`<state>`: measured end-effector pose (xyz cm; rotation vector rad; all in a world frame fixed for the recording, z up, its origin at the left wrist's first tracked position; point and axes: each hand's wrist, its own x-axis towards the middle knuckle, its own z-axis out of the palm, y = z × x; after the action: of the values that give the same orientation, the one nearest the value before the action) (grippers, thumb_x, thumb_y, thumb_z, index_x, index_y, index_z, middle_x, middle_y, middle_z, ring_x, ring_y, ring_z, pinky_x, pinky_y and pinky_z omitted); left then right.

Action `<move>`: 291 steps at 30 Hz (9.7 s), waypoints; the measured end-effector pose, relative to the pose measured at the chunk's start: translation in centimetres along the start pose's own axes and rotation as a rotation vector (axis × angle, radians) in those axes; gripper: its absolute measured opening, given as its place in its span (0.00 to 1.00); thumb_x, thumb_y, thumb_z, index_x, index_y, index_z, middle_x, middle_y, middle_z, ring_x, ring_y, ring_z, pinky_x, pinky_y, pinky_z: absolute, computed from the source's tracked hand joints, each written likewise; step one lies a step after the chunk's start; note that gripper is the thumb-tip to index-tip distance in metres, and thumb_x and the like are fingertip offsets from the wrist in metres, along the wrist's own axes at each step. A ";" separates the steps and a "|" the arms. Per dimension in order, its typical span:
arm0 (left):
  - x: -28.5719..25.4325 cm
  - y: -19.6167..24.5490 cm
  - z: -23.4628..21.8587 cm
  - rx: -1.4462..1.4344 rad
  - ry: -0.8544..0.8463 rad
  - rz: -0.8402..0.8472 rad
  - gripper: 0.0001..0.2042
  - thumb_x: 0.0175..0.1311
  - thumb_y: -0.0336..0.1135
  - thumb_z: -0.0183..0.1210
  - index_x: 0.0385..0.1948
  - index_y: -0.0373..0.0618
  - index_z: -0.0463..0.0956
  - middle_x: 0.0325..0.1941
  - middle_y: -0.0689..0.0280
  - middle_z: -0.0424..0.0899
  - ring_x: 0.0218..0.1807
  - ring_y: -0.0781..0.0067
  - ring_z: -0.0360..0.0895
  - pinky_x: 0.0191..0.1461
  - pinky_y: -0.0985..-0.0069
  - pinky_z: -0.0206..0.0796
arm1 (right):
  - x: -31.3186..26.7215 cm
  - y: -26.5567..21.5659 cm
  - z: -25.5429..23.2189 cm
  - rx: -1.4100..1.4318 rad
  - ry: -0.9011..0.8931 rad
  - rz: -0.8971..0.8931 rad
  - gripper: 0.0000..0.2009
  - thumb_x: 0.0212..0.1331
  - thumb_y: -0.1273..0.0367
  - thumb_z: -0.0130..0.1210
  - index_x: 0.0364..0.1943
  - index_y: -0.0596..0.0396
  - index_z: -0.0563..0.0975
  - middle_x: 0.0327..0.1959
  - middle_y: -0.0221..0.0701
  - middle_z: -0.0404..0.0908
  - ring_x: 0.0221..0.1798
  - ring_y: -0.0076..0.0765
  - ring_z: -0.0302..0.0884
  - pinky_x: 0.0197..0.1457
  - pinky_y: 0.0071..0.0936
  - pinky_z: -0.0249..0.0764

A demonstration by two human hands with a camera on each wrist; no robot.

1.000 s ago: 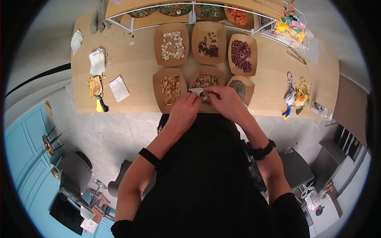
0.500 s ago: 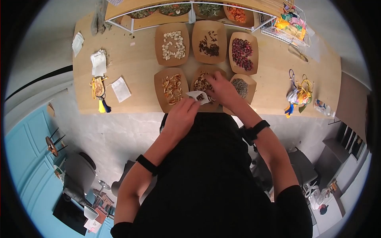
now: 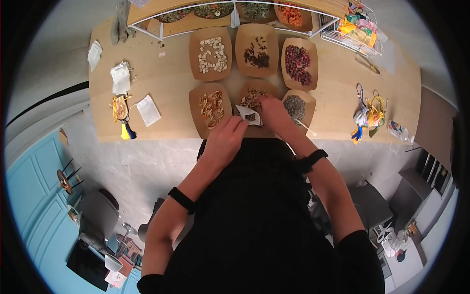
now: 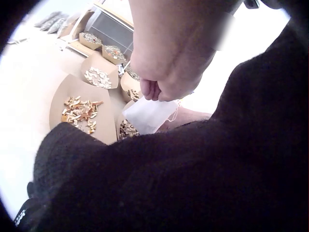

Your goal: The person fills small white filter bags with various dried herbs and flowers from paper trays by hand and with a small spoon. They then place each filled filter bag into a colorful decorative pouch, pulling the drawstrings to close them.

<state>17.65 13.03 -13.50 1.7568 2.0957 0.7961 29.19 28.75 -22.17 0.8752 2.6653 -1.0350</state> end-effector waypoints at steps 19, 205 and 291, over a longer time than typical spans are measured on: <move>0.6 -0.5 2.1 0.007 -0.040 -0.011 0.11 0.48 0.24 0.56 0.36 0.38 0.76 0.36 0.61 0.75 0.40 0.62 0.75 0.45 0.68 0.72 | -2.3 -5.4 -7.7 0.284 -0.153 0.060 0.10 0.47 0.72 0.57 0.33 0.59 0.84 0.30 0.48 0.82 0.36 0.54 0.82 0.45 0.41 0.77; -3.7 1.6 -18.0 -1.259 -0.324 -0.270 0.07 0.64 0.33 0.61 0.37 0.38 0.80 0.32 0.72 0.81 0.37 0.85 0.74 0.41 0.83 0.67 | -13.2 -24.4 -13.3 0.863 0.211 -0.134 0.12 0.63 0.74 0.52 0.21 0.63 0.74 0.19 0.28 0.76 0.24 0.18 0.70 0.29 0.21 0.66; -15.2 -32.7 -17.1 0.709 0.554 -0.484 0.07 0.59 0.27 0.55 0.38 0.43 0.77 0.40 0.54 0.77 0.44 0.50 0.74 0.47 0.59 0.67 | -9.0 -23.9 -1.5 0.554 0.077 0.465 0.19 0.65 0.60 0.56 0.27 0.66 0.78 0.16 0.23 0.67 0.25 0.16 0.60 0.29 0.24 0.63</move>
<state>-14.98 -8.93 -20.65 1.2375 3.3098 0.4456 23.05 11.43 -4.38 1.5610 2.0685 -1.6438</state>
